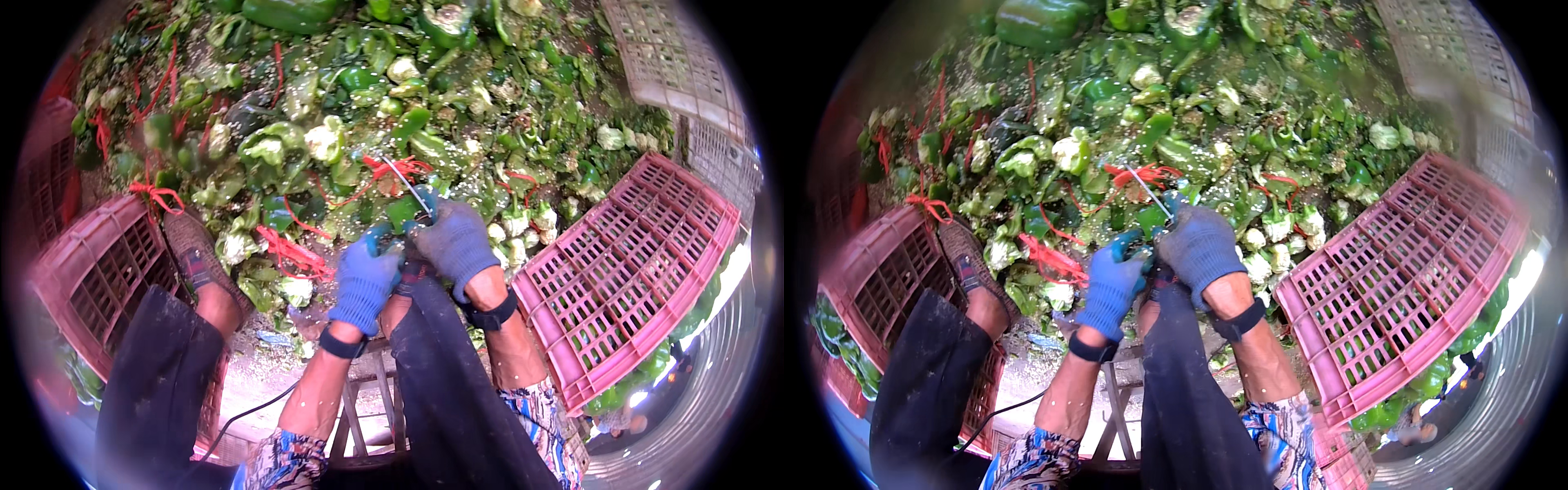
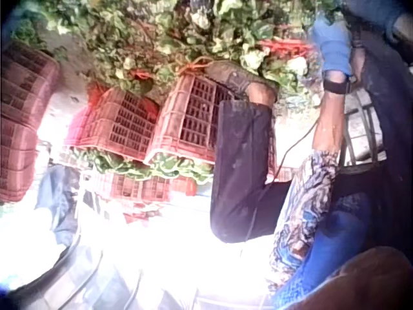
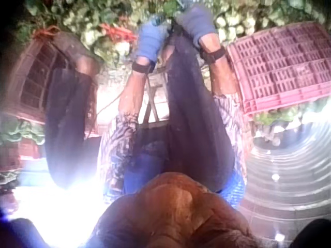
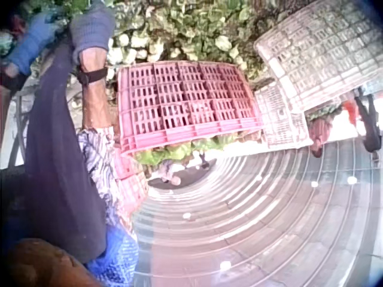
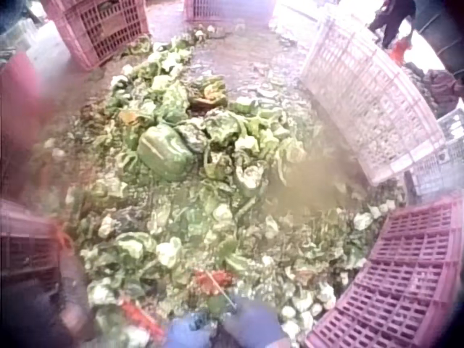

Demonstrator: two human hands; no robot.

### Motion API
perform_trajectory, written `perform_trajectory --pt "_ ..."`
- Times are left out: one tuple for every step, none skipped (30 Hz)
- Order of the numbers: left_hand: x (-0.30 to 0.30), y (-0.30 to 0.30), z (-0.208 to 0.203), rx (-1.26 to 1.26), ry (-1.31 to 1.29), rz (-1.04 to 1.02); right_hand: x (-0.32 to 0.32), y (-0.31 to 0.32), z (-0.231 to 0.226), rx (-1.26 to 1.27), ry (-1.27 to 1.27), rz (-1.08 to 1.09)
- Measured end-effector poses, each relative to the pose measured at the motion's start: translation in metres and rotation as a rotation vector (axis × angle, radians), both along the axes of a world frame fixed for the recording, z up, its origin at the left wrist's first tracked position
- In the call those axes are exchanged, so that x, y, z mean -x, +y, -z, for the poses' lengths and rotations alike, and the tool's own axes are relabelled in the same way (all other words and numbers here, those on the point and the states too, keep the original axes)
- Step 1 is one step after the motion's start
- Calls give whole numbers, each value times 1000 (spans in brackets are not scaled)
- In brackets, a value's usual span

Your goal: The person processes green peppers by hand using a small knife to remove stems and seeds, then places the prepared peppers into a pink plastic crate.

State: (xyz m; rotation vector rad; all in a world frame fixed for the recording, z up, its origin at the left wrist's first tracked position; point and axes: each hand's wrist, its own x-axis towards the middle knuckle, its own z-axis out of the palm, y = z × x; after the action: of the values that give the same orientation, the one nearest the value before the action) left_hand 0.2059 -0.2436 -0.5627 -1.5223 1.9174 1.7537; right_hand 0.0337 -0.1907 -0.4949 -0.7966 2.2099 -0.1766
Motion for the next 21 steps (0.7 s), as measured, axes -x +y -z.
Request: perform_trajectory --pt "16 -3 -11 -222 -38 -145 5 -4 2 -70 -51 30" --pt "29 -10 -21 -444 -74 -291 8 -6 4 -67 -49 21" --pt "39 -21 -32 -506 -94 -314 9 -5 7 -118 -119 43" --pt "41 -21 -29 -508 -92 -326 11 -2 10 -172 -189 65" --pt "43 -20 -26 -616 -4 -442 11 1 12 -66 -164 71" --pt "40 -21 -26 -719 77 -554 7 3 17 -69 -172 67" --pt "34 -20 -36 -771 33 -611 3 6 21 -25 -187 79" --pt "30 -16 -35 -771 25 -617 0 9 24 20 -204 92" --pt "36 -11 -38 -738 150 -582 4 10 -2 72 -183 76" --pt "27 -13 -32 -650 241 -570 -3 12 1 100 -214 57" --pt "14 -15 -23 -521 134 -376 -7 18 4 209 -291 130" --pt "7 -20 -23 -433 224 -233 -8 22 3 315 -361 204" --pt "11 -29 -30 -315 174 -4 -9 26 -9 338 -445 361" --pt "16 -37 -37 -195 117 222 -9 29 -26 355 -531 516" --pt "24 -40 -48 -148 151 325 -6 27 -54 72 -505 643" --pt "33 -43 -67 -94 176 422 -9 36 -59 218 -399 505" --pt "43 -44 -88 -68 137 464 -10 45 -64 272 -313 485" --pt "51 -40 -105 -44 154 451 -8 55 -74 328 -215 463" --pt "56 -35 -118 -71 214 452 -6 68 -88 319 -143 494" --pt "60 -30 -130 -102 281 455 -8 80 -106 308 -64 526" --pt "63 -25 -140 -102 347 491 -15 82 -135 265 2 611"
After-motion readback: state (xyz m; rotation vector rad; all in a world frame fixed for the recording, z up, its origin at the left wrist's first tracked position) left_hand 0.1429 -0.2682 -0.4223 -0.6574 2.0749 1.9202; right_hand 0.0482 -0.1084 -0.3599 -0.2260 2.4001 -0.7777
